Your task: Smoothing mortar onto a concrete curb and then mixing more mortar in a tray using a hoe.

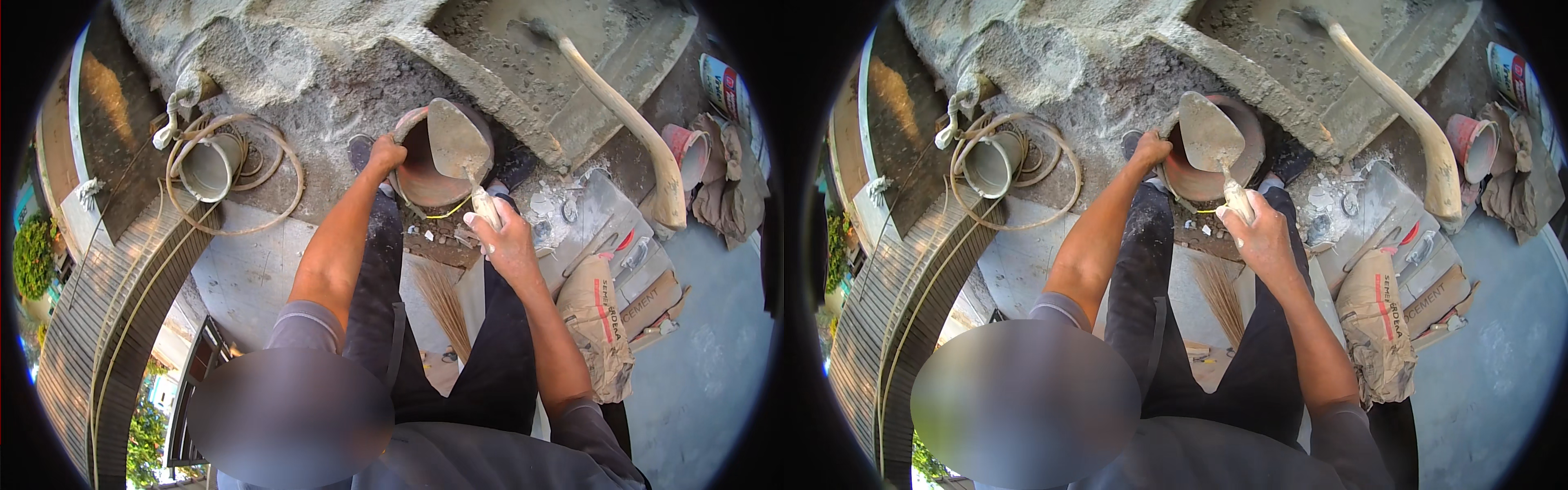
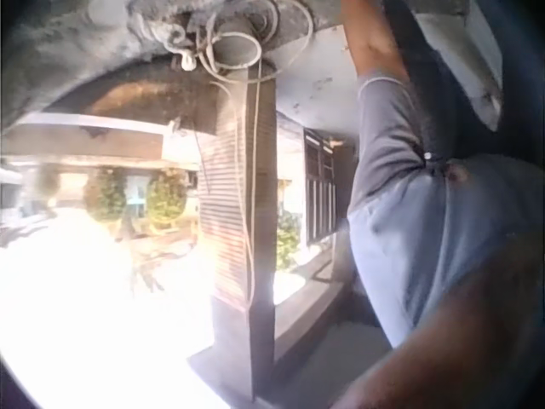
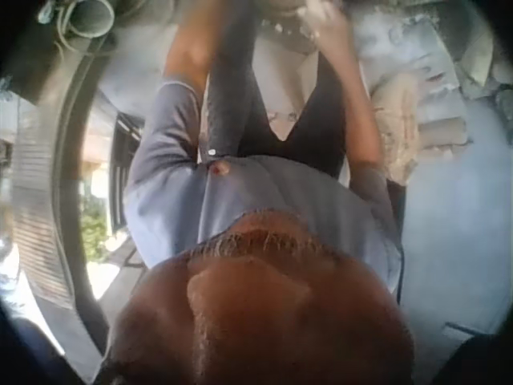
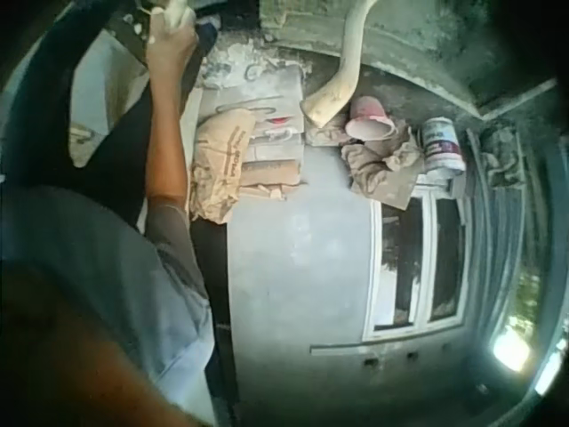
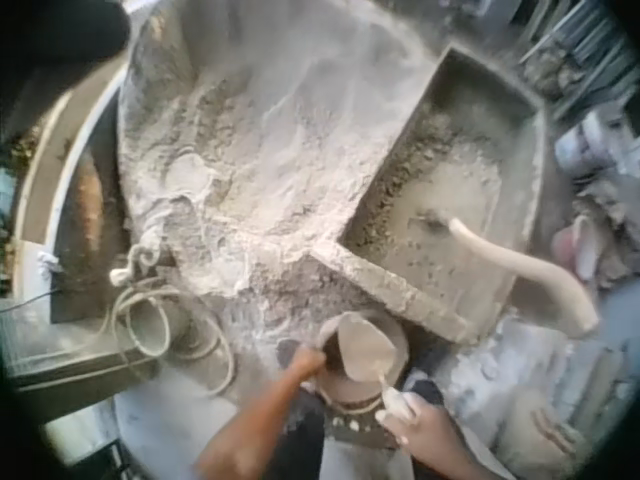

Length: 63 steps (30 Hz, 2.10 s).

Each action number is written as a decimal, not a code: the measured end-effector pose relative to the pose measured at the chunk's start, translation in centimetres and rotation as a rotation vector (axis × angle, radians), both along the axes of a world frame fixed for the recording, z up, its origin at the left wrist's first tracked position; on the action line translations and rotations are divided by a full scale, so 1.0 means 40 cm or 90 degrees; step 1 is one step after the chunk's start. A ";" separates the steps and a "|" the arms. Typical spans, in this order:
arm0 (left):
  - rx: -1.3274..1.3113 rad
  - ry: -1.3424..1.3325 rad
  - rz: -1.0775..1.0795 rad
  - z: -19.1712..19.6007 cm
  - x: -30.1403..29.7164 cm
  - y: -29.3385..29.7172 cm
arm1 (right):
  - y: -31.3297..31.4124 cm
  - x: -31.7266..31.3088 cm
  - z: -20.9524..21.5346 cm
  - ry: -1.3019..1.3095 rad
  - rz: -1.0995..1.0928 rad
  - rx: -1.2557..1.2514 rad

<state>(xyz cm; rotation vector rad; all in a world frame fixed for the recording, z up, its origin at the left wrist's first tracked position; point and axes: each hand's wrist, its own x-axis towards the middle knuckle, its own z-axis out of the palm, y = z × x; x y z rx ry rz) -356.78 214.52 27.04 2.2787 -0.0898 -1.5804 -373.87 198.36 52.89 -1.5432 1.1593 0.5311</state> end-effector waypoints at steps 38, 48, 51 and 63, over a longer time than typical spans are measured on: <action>-0.269 -0.368 0.037 0.398 0.043 0.153 | -0.817 0.212 -0.091 0.264 0.455 -0.298; -0.312 0.566 0.264 0.773 -0.183 -0.570 | -0.865 0.185 -0.544 0.128 -0.242 0.177; -0.188 0.490 0.175 0.769 -0.290 -0.553 | -0.661 0.137 -0.423 0.034 -0.324 0.088; -0.182 -0.024 -0.106 0.688 0.004 -0.941 | -1.289 0.502 -0.229 -0.372 -0.572 -0.022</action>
